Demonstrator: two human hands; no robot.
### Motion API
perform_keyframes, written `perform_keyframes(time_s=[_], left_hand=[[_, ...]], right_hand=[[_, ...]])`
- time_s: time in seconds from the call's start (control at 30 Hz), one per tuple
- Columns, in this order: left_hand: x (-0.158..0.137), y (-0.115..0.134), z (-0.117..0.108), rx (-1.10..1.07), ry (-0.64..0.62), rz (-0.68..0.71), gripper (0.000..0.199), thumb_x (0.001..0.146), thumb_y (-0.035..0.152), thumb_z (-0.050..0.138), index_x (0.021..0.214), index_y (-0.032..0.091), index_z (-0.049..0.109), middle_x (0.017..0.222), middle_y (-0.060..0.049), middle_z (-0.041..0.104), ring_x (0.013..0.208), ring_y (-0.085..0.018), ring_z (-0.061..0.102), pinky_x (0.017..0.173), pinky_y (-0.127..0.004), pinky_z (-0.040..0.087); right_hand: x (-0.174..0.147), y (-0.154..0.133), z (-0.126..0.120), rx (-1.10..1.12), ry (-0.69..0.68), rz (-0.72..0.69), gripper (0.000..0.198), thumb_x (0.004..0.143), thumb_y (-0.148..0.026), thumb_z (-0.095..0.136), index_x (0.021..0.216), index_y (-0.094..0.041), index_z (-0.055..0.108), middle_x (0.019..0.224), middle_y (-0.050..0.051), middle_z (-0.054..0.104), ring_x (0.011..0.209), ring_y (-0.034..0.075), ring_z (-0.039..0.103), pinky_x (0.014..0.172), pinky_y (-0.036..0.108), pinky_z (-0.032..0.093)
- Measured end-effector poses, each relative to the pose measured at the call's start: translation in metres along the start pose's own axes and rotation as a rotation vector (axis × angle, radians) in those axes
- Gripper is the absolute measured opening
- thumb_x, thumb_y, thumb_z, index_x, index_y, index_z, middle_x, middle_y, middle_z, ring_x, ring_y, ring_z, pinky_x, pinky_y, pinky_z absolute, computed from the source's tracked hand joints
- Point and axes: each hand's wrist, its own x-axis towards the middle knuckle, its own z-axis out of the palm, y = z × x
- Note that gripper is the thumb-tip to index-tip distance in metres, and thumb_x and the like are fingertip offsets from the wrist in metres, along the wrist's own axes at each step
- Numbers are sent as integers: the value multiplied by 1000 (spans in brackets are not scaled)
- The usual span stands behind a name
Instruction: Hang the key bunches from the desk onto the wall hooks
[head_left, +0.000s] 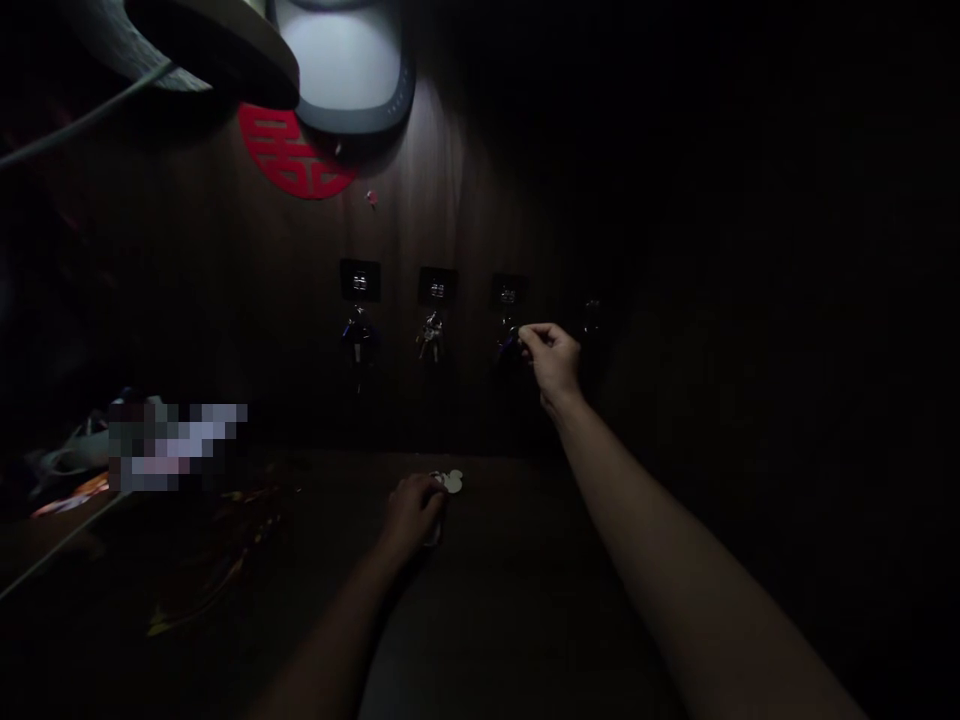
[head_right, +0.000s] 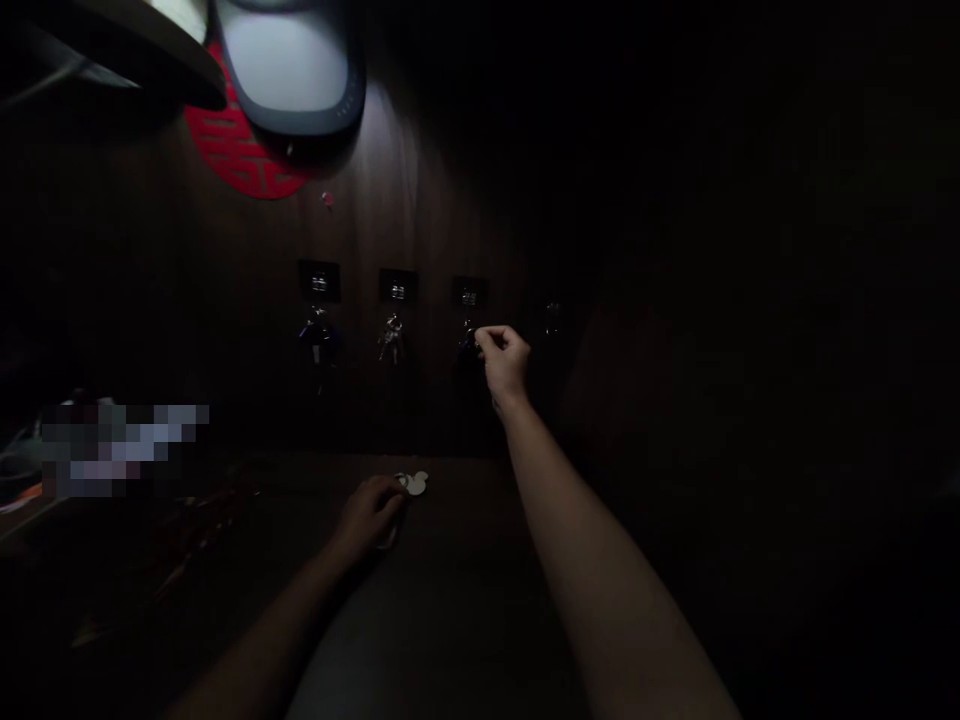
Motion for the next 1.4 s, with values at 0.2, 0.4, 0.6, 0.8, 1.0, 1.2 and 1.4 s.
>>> perform_keyframes(time_s=[0.2, 0.4, 0.6, 0.8, 1.0, 1.2, 1.4], left_hand=[[-4, 2, -2, -35, 23, 21, 20, 80, 21, 48, 92, 21, 64, 105, -6, 63, 98, -21, 54, 86, -33, 38], [-2, 0, -1, -33, 16, 12, 20, 80, 23, 48, 91, 23, 64, 103, -5, 64, 100, -21, 54, 87, -34, 38], [-2, -2, 1, -34, 20, 13, 20, 80, 23, 48, 90, 22, 65, 104, -5, 63, 99, -21, 54, 87, -33, 38], [0, -1, 1, -3, 12, -9, 20, 79, 23, 49, 90, 22, 65, 104, -5, 64, 100, -20, 55, 86, -31, 38], [0, -3, 2, -35, 27, 20, 19, 79, 24, 48, 89, 23, 65, 103, -4, 64, 99, -20, 55, 87, -31, 38], [0, -5, 3, -94, 51, -2, 25, 78, 23, 49, 99, 21, 61, 107, -5, 64, 101, -20, 55, 87, -31, 39], [-1, -3, 1, -143, 53, -27, 30, 77, 22, 49, 106, 20, 55, 105, -6, 65, 98, -19, 58, 84, -30, 41]], right_hand=[[20, -5, 12, -7, 30, 27, 9, 63, -24, 60, 65, -16, 57, 59, -3, 54, 57, 9, 51, 52, 21, 42], [25, 6, 14, -49, 29, 71, 6, 60, -21, 60, 61, -16, 56, 55, -4, 52, 55, 9, 50, 52, 23, 42], [16, 13, 15, -78, -2, 148, 15, 61, -26, 61, 72, -15, 62, 63, -3, 58, 55, 8, 50, 49, 20, 40], [-3, 23, 7, -47, -16, 147, 30, 65, -31, 58, 91, -18, 65, 73, 0, 63, 62, 10, 53, 49, 19, 40], [-31, 41, -8, -28, -65, 189, 38, 66, -33, 59, 102, -19, 63, 79, 1, 64, 73, 13, 59, 55, 22, 45], [-64, 61, -20, -23, -113, 265, 38, 66, -36, 59, 100, -19, 63, 93, 6, 67, 79, 16, 61, 55, 23, 46], [-106, 81, -26, -23, -158, 393, 38, 65, -38, 58, 97, -18, 63, 91, 8, 68, 78, 17, 61, 55, 25, 45]])
